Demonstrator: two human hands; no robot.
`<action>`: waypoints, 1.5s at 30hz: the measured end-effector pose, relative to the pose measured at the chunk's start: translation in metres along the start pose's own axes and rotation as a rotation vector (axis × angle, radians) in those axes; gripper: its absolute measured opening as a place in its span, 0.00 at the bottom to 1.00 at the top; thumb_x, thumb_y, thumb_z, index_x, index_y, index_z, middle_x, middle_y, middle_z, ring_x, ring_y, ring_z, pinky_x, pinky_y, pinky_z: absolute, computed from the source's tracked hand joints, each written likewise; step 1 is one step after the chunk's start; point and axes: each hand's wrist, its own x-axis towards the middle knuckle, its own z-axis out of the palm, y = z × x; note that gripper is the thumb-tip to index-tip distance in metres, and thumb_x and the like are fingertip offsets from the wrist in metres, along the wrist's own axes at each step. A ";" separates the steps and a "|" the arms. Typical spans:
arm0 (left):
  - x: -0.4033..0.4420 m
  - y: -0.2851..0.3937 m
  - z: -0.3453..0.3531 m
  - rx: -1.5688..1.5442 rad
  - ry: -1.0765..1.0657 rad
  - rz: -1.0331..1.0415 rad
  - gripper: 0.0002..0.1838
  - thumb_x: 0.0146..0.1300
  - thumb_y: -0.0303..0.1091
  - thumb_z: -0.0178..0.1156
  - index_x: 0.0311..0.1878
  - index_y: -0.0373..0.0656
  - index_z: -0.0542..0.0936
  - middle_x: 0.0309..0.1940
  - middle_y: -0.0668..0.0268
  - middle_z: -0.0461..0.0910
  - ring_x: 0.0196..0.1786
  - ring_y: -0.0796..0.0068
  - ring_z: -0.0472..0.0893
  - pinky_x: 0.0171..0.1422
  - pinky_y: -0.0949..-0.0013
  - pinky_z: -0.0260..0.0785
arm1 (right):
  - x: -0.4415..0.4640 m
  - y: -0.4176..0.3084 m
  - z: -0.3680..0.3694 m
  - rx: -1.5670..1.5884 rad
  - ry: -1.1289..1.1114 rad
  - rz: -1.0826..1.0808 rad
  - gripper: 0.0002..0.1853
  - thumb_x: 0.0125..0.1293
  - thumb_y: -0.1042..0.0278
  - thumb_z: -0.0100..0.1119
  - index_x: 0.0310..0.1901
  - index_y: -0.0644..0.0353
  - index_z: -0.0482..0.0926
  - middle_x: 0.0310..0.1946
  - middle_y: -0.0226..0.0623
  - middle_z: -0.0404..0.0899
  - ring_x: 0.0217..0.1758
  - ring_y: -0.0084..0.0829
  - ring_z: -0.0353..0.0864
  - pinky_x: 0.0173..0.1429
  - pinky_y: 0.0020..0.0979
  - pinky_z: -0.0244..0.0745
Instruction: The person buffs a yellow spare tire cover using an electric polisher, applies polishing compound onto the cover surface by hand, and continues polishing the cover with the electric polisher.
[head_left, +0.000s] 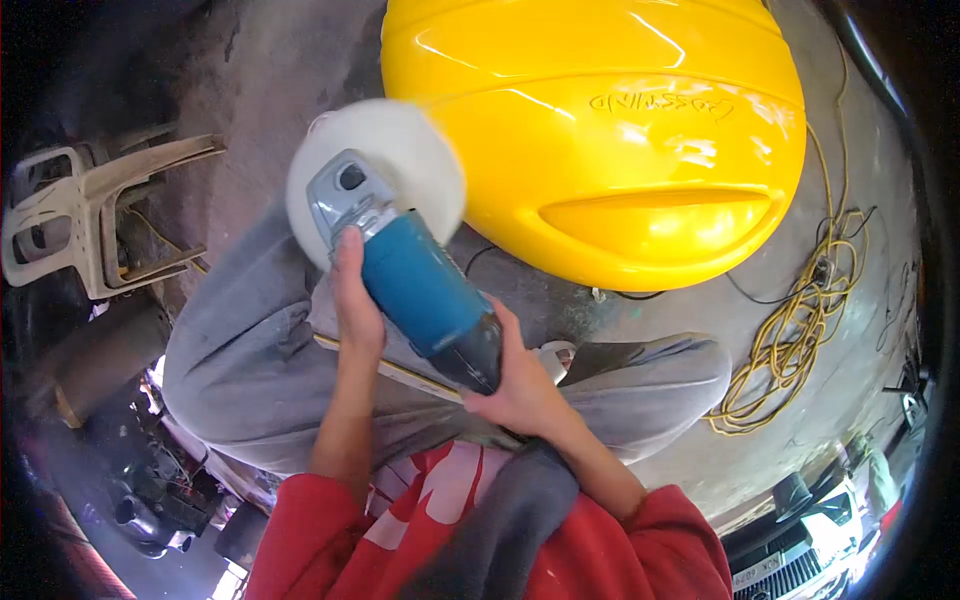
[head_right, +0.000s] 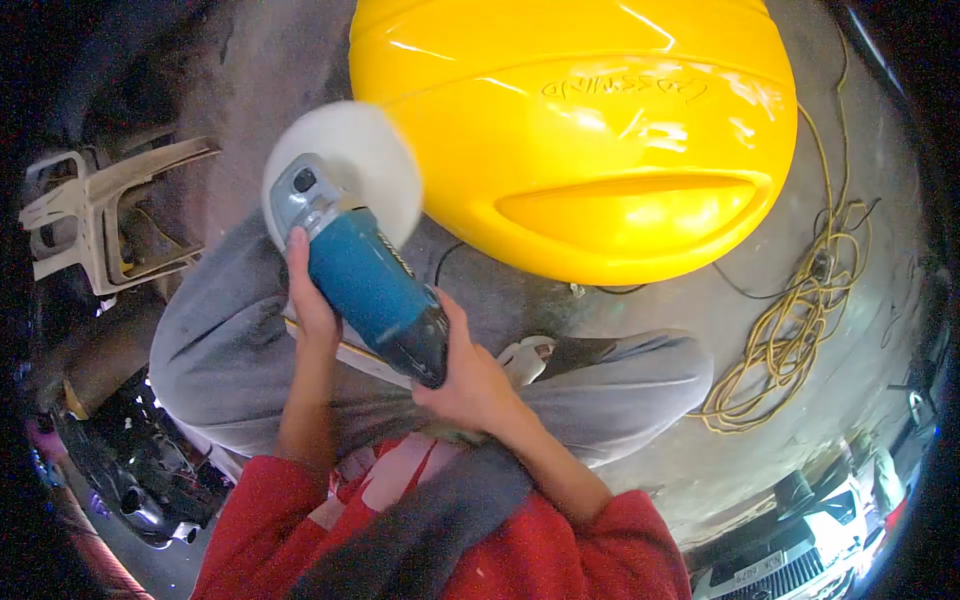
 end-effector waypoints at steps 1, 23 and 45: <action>0.002 0.001 -0.004 0.080 -0.008 0.051 0.30 0.71 0.55 0.49 0.63 0.38 0.72 0.56 0.59 0.76 0.58 0.69 0.74 0.67 0.65 0.63 | 0.008 0.009 0.008 0.050 -0.004 -0.067 0.56 0.49 0.69 0.68 0.74 0.52 0.38 0.49 0.65 0.77 0.53 0.64 0.78 0.58 0.48 0.74; 0.016 -0.012 -0.010 0.301 -0.253 0.250 0.28 0.70 0.45 0.55 0.63 0.31 0.70 0.59 0.57 0.75 0.61 0.70 0.72 0.69 0.68 0.59 | 0.021 0.060 0.028 0.257 0.127 -0.247 0.57 0.47 0.69 0.68 0.75 0.49 0.40 0.50 0.63 0.77 0.51 0.65 0.78 0.55 0.47 0.75; -0.027 0.032 0.164 0.750 -0.731 0.593 0.29 0.58 0.44 0.69 0.55 0.34 0.73 0.44 0.58 0.82 0.46 0.71 0.80 0.54 0.68 0.72 | 0.033 0.069 0.015 0.788 0.573 -0.414 0.55 0.49 0.69 0.74 0.71 0.61 0.42 0.57 0.48 0.70 0.60 0.38 0.72 0.64 0.39 0.67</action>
